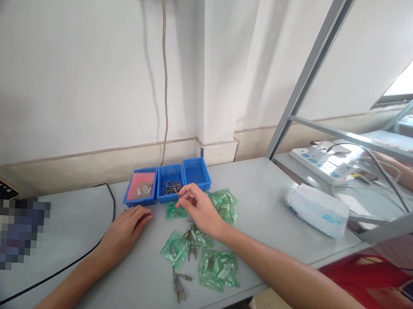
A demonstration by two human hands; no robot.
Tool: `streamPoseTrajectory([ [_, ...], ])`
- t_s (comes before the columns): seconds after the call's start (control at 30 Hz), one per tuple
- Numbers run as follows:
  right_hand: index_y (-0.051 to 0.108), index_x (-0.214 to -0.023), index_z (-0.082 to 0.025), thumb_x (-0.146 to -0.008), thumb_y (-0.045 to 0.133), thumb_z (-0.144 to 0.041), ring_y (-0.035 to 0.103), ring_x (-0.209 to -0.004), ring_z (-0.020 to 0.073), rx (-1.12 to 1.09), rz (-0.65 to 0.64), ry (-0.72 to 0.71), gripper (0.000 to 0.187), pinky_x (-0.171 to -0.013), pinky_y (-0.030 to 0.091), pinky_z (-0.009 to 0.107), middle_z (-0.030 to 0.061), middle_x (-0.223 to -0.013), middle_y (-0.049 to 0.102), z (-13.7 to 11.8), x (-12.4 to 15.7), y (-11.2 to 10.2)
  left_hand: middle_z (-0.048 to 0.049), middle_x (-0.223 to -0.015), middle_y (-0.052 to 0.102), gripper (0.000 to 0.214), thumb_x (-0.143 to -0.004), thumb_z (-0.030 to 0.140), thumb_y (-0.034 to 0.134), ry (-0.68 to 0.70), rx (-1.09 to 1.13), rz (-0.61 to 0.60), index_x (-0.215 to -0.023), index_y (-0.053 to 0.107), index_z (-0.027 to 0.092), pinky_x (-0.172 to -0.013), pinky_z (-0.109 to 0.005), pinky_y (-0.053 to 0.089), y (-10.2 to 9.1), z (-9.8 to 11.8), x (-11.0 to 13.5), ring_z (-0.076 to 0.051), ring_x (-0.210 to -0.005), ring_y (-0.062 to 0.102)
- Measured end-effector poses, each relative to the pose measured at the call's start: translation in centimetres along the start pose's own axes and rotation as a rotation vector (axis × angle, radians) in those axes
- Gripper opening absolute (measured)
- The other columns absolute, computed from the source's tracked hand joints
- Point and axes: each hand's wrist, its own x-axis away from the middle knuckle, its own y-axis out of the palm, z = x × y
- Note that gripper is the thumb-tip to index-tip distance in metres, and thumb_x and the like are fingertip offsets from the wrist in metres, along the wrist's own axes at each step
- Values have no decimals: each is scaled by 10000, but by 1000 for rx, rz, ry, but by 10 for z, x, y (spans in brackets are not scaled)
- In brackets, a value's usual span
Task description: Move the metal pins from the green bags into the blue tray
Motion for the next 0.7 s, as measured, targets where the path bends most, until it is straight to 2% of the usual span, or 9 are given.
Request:
streamPoseTrajectory([
  [0.17,635,-1196,-224,-1009,651,-471,581,-718,165,-5,55,37,310,-682,460,313,34,-938,747,5,-4,-4,-49,-1063,709,295,-1126,412,378,-12,12,19,-1090,618,244,-857,-385,490,-3,0,-1,-226,-927,635],
  [0.37,673,-1087,-218,-995,663,-486,587,-728,164,-33,77,64,283,-647,451,301,38,-939,742,2,-5,-5,-27,-905,660,355,-1122,427,325,-75,-140,77,-934,561,239,-745,-341,454,-25,0,0,-218,-838,633],
  [0.47,664,-1076,-221,-996,662,-485,585,-727,162,-42,85,67,276,-634,447,298,35,-939,733,1,-4,-5,-23,-932,669,361,-1083,555,405,-108,-198,-37,-958,539,245,-664,-322,414,-31,-1,4,-228,-813,657],
  [0.57,651,-1074,-220,-1000,655,-482,575,-721,157,-53,83,61,273,-627,446,295,35,-943,724,2,-4,-4,-34,-977,691,447,-998,692,513,-129,-228,-174,-1012,526,246,-611,-309,375,-30,-1,7,-243,-796,682],
  [0.63,646,-1075,-220,-1003,651,-483,576,-724,156,-58,80,54,272,-630,450,295,36,-951,720,4,-4,-4,-40,-969,692,464,-995,707,507,-140,-263,-206,-1001,518,243,-579,-304,335,-27,-1,8,-248,-769,684],
  [0.7,646,-1075,-221,-1004,649,-484,578,-728,156,-59,80,53,272,-632,453,293,35,-953,716,4,-4,-4,-32,-948,684,408,-1048,641,454,-132,-275,-209,-983,511,242,-561,-296,306,-23,-3,8,-239,-757,688],
])
